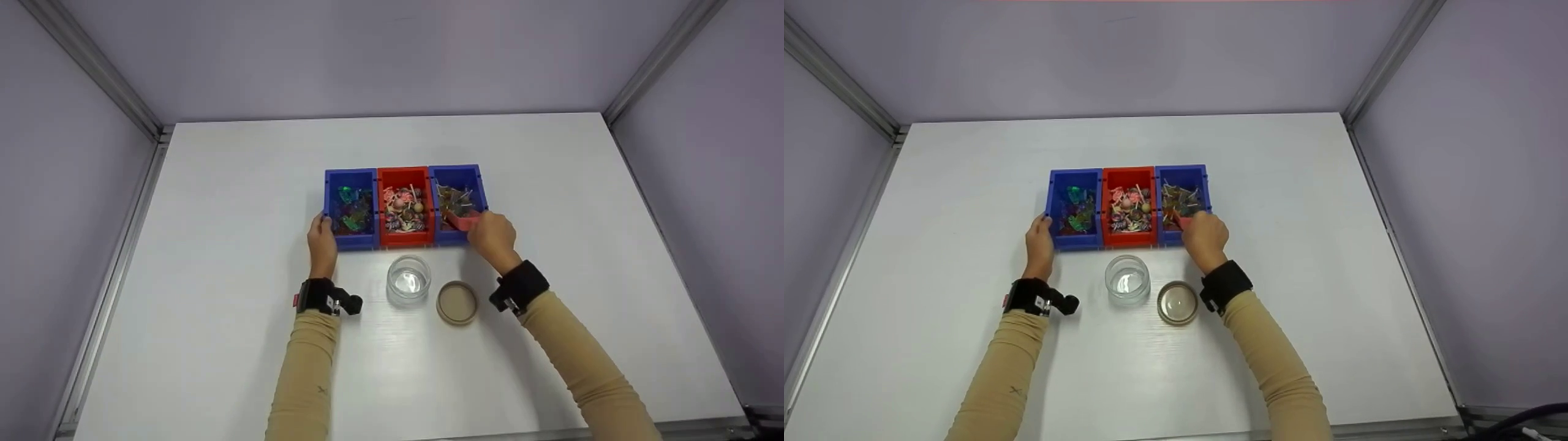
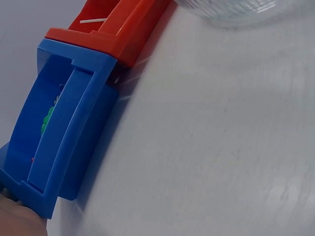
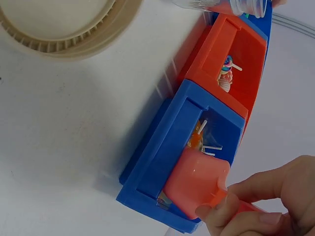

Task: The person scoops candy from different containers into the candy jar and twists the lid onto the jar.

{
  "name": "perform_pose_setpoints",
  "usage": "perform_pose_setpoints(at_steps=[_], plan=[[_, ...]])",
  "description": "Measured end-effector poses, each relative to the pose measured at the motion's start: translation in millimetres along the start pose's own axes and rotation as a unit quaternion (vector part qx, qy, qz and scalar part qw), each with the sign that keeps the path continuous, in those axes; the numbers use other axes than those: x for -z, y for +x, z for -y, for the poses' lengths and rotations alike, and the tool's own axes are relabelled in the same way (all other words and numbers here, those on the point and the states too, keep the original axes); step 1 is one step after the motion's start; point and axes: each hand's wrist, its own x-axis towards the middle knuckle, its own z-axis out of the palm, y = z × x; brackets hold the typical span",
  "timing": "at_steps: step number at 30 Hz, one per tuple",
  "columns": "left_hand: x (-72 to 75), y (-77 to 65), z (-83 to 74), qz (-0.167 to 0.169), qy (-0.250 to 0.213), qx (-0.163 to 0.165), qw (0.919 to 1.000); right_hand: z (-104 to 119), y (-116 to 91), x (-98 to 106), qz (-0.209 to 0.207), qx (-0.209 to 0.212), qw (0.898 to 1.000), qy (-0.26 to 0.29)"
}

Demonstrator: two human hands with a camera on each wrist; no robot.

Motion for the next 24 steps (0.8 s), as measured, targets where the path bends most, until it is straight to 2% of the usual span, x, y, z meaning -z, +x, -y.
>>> perform_pose_setpoints(at_steps=[5,11,14,20,24], plan=[[0.5,-0.3,0.1,0.002,0.001,-0.003,1.0,-5.0,0.6,-5.8,-0.011,-0.004,1.0,0.02],[1.6,-0.1,-0.2,0.004,0.003,-0.004,1.0,-11.1,0.4,-13.2,-0.021,0.012,0.999,0.046],[1.6,-0.3,-0.8,0.003,-0.002,-0.004,1.0,-12.7,1.1,-15.5,-0.007,0.003,0.999,0.047],[0.9,-0.3,-1.5,-0.004,0.002,0.004,1.0,-10.7,3.0,-11.0,0.044,-0.021,0.999,0.006],[1.7,-0.2,-1.8,-0.001,0.006,0.007,1.0,-8.4,5.1,-6.1,0.048,-0.017,0.999,0.007]])
